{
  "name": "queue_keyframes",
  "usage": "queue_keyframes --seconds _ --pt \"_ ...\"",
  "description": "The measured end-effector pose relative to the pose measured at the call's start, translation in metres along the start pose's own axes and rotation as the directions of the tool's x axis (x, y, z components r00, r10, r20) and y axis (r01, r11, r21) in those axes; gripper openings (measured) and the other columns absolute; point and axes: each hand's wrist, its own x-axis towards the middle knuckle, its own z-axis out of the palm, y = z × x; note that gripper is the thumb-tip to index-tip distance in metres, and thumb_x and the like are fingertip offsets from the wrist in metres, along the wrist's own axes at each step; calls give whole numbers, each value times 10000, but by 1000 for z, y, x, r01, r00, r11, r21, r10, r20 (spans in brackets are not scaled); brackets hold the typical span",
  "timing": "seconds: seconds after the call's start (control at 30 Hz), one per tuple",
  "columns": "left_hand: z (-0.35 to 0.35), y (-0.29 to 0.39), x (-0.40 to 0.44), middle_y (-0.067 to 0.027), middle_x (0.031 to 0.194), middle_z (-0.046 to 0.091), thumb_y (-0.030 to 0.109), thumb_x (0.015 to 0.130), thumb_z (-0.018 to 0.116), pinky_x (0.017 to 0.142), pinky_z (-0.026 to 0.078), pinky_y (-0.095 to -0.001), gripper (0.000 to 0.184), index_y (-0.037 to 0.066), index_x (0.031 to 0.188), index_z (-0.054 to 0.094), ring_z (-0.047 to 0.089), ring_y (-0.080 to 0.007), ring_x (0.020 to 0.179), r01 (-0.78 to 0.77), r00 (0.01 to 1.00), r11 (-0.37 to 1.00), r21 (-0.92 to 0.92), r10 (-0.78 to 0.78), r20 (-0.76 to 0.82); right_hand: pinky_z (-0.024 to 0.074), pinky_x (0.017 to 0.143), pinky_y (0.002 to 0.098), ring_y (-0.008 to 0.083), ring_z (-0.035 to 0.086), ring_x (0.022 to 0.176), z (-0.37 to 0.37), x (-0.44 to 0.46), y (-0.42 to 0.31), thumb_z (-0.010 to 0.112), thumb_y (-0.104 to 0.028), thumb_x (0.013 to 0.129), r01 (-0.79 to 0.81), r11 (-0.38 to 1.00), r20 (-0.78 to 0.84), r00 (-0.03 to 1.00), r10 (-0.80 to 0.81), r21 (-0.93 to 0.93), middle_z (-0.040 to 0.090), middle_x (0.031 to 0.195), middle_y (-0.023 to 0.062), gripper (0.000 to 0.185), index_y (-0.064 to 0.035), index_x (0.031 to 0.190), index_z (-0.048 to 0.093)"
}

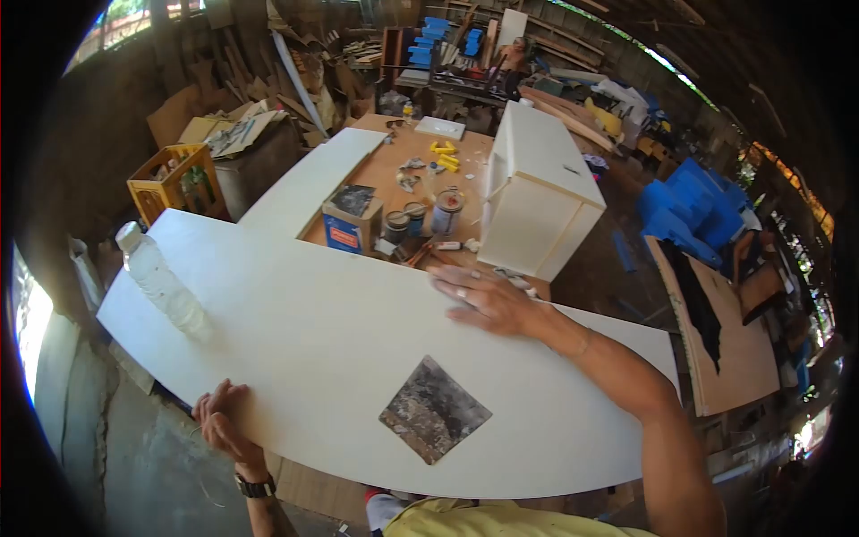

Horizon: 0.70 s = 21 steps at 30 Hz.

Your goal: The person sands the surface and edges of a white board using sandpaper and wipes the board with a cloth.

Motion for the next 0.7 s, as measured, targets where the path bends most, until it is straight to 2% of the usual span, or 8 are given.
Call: queue_keyframes --seconds 0.1,0.17,0.33,0.43,0.53,0.57,0.67,0.7 --pt "-12 27 11 -92 970 716 211 959 430 970 378 -417 331 15 1066 674 605 -272 999 201 965 979 26 -202 166 342 1135 441 290 393 1395 33 96 -14 488 -403 999 85 995 -19 996 -84 48 403 1525 116 568 -22 1420 466" --pt "-18 57 15 -114 1100 669 166 890 569 926 399 -419 298 18 1141 630 594 -300 994 0 942 996 88 -30 335 339 1135 432 290 398 1391 47 152 -29 461 -448 997 95 995 -4 995 -95 44 411 1519 119 597 -13 1405 479" --pt "2 182 -11 -157 1232 547 563 711 782 969 408 -419 832 5 1282 548 497 -311 1162 -149 733 970 193 -23 679 294 1156 426 303 411 1380 75 212 -36 402 -509 998 127 983 -113 987 -112 134 419 1512 125 629 5 1327 557" --pt "23 200 -35 -164 1161 542 627 748 694 880 429 -385 836 -32 1241 545 515 -275 1052 -305 750 912 275 51 660 311 1152 420 334 371 1398 60 165 -31 507 -434 977 60 998 13 998 -60 -11 411 1496 186 580 11 1350 513" --pt "31 196 -36 -164 1048 522 590 760 655 818 430 -403 791 -65 1181 511 514 -296 994 -188 676 965 181 -7 737 295 1145 446 362 402 1358 8 72 -38 575 -344 936 -81 973 27 997 77 216 438 1467 205 554 24 1346 512" --pt "35 193 -40 -191 1169 524 501 739 725 868 456 -424 778 -78 1209 505 517 -308 1054 -205 681 959 195 -4 733 268 1157 437 396 388 1358 10 37 -20 582 -299 909 19 1000 43 999 -19 3 429 1466 232 567 56 1343 503" --pt "42 182 -33 -206 1189 523 287 723 792 883 451 -465 690 -5 1274 495 557 -354 1022 -167 700 972 165 -1 715 217 1174 477 417 342 1394 -18 -57 -8 553 -307 883 -352 929 139 932 336 115 414 1471 264 617 92 1350 485" --pt "36 179 -29 -204 1140 521 314 699 791 835 456 -454 697 -5 1247 499 558 -348 974 -199 662 969 148 21 749 122 1214 443 363 269 1446 -24 -109 0 407 -422 1026 -333 942 182 930 319 49 366 1535 190 573 -97 1498 382"
